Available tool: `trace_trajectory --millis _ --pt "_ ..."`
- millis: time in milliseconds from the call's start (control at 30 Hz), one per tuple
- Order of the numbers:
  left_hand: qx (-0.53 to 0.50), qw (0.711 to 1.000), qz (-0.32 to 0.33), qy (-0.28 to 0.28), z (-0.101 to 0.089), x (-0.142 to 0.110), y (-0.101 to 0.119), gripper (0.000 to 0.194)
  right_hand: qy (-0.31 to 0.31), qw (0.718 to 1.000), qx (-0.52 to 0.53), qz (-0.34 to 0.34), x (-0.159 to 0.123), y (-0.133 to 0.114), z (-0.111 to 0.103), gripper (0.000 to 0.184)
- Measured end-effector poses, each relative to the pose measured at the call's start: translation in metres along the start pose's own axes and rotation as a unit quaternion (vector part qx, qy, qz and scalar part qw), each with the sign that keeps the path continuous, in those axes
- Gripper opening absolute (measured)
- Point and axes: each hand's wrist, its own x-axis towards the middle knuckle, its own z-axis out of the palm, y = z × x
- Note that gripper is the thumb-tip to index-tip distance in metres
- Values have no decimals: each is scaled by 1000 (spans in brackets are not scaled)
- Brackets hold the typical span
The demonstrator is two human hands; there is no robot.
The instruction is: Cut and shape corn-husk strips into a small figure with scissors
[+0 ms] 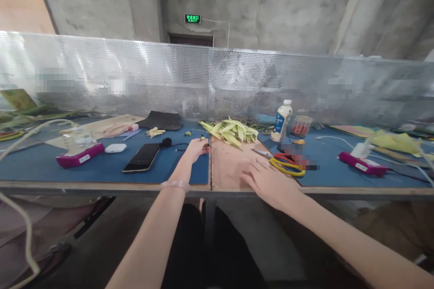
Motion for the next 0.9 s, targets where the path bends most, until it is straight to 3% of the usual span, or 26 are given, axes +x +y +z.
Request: trace_trajectory --millis 100,167,267,400,500,567,600,667,767,900 --pt "9 1000 3 1 0 -1 0 32 48 997 44 -38 33 -12 1 58" --pt "18 1000 7 0 0 -2 0 31 -24 992 111 -54 53 -18 7 64" --pt "27 1000 11 -3 0 -3 -1 31 -51 990 127 -31 55 -15 19 72" --pt "27 1000 10 -5 0 -2 -1 30 -24 997 68 30 -9 9 31 72" --pt "21 1000 10 -4 0 -2 -1 30 -16 993 -66 97 -74 30 31 68" --pt "20 1000 11 -6 0 -2 0 30 -47 974 -129 178 -101 40 26 55" --pt "21 1000 11 -7 0 -2 0 30 -66 969 -147 188 -106 43 23 50" --pt "26 1000 13 -8 0 -3 1 30 -34 978 -149 143 -96 45 17 38" --pt "36 999 18 -11 -1 -4 1 29 48 996 -64 49 -46 43 17 39" --pt "43 999 23 -17 -2 -4 -1 30 24 999 29 -1 8 45 26 49"
